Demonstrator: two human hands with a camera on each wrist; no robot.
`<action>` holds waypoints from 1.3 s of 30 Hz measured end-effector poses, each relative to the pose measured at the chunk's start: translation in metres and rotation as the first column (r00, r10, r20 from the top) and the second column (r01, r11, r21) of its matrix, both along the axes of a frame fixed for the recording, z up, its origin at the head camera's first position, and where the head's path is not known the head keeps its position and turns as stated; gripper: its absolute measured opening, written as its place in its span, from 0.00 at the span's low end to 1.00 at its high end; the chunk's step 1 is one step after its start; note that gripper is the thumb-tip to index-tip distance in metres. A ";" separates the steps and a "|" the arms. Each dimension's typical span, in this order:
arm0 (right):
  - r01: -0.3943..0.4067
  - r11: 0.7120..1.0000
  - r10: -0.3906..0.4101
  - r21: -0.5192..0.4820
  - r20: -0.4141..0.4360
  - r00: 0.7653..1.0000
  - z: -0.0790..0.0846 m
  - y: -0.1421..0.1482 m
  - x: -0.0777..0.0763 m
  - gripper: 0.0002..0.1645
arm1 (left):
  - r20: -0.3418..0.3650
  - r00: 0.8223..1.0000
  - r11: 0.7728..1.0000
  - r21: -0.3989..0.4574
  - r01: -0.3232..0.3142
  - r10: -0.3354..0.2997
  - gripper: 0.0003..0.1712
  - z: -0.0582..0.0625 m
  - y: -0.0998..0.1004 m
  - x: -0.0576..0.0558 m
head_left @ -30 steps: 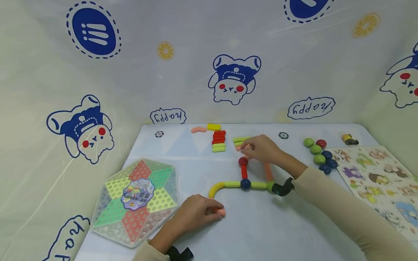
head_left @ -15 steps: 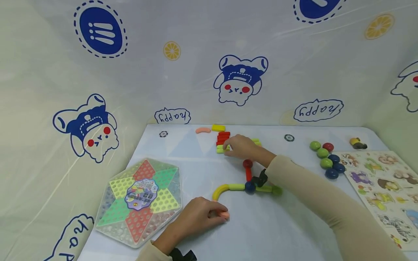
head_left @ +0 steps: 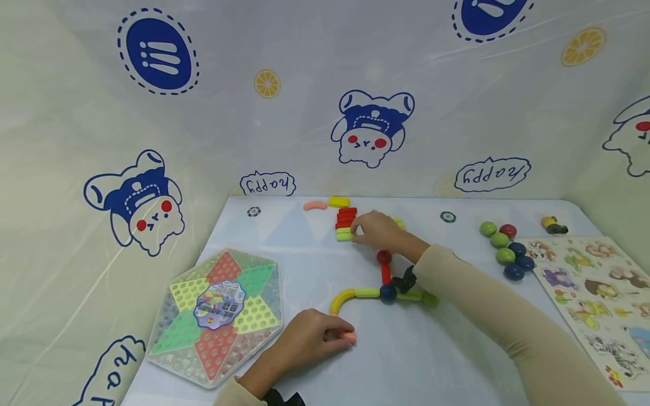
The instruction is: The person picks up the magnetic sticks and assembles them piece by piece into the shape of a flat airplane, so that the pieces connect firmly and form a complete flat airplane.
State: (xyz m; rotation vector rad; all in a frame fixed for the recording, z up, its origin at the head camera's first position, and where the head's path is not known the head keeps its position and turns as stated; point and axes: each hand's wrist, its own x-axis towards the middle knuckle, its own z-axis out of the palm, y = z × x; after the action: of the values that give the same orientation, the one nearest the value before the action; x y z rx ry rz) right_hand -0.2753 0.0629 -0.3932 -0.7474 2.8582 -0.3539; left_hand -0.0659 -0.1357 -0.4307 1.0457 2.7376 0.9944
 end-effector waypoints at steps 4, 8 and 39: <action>0.004 1.000 -0.004 -0.010 0.010 1.000 0.000 0.001 -0.001 0.10 | -0.009 1.000 1.000 -0.002 0.000 0.000 0.12 -0.001 0.000 0.000; 0.036 0.999 -0.036 0.005 0.046 0.998 -0.002 0.001 -0.001 0.13 | -0.002 1.000 1.000 -0.011 -0.004 0.004 0.12 -0.002 -0.001 0.000; -0.121 0.940 0.160 -0.319 0.097 0.982 -0.032 0.085 0.190 0.13 | 0.010 1.000 1.000 0.016 -0.004 0.003 0.11 0.001 0.001 0.000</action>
State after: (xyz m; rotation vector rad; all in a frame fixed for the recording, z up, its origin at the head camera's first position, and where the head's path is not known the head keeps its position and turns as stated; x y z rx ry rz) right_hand -0.0853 0.1484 -0.4254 -0.9423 2.6453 -0.8139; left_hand -0.0662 -0.1343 -0.4295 1.0354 2.7288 1.0208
